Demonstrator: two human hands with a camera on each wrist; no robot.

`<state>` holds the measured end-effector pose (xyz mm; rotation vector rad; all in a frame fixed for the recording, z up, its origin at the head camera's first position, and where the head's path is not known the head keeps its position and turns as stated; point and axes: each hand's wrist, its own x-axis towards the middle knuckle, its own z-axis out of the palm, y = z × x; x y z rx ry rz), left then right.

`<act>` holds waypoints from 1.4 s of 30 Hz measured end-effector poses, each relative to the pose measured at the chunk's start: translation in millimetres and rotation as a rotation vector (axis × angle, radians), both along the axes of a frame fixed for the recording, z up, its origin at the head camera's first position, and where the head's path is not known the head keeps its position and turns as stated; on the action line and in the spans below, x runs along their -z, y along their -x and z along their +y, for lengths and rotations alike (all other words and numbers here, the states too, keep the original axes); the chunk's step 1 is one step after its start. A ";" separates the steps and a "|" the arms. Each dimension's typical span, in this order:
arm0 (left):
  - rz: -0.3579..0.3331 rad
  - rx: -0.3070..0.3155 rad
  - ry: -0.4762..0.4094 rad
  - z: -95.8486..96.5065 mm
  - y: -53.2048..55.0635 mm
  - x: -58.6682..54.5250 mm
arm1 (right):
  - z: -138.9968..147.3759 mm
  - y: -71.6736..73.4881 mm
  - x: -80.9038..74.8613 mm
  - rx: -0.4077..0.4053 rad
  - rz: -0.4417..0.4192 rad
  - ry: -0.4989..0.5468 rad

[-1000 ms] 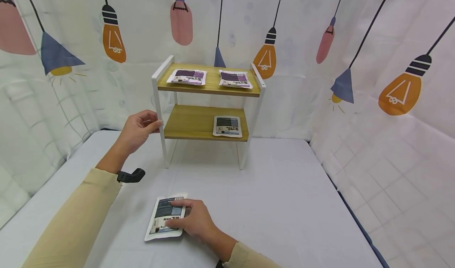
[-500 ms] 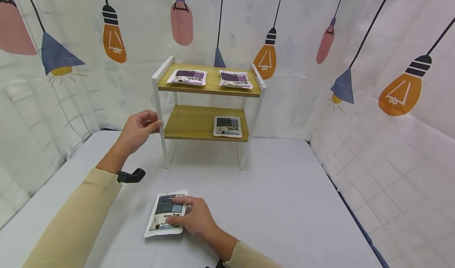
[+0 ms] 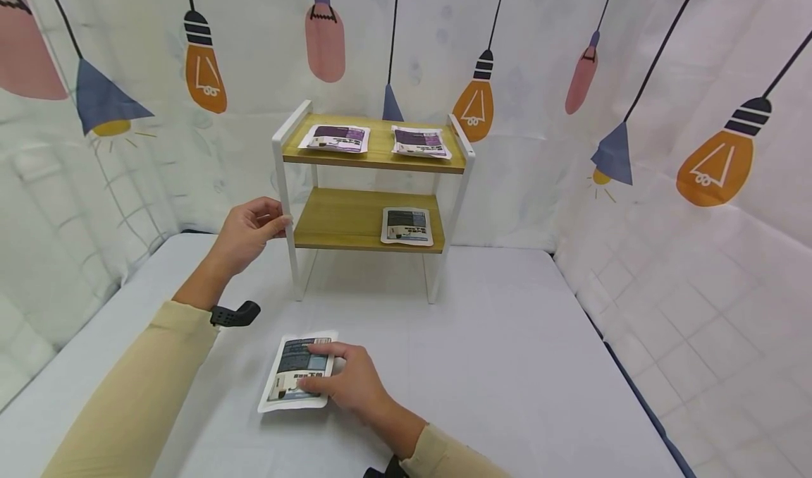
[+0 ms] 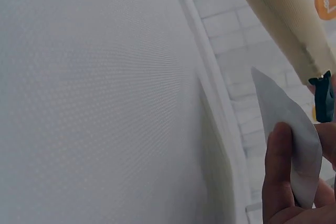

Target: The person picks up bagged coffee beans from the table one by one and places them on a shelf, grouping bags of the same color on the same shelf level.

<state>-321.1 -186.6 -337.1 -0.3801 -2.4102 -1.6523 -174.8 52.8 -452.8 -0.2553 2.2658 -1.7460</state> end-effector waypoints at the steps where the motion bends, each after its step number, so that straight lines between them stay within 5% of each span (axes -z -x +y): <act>1: 0.001 -0.001 0.000 0.1 0.0 0.0 | 0.2 0.7 -0.6 0.001 0.001 0.003; 42: 0.037 -0.021 -0.012 1.8 1.7 3.2 | 10.1 29.6 -33.6 -0.006 -0.006 0.170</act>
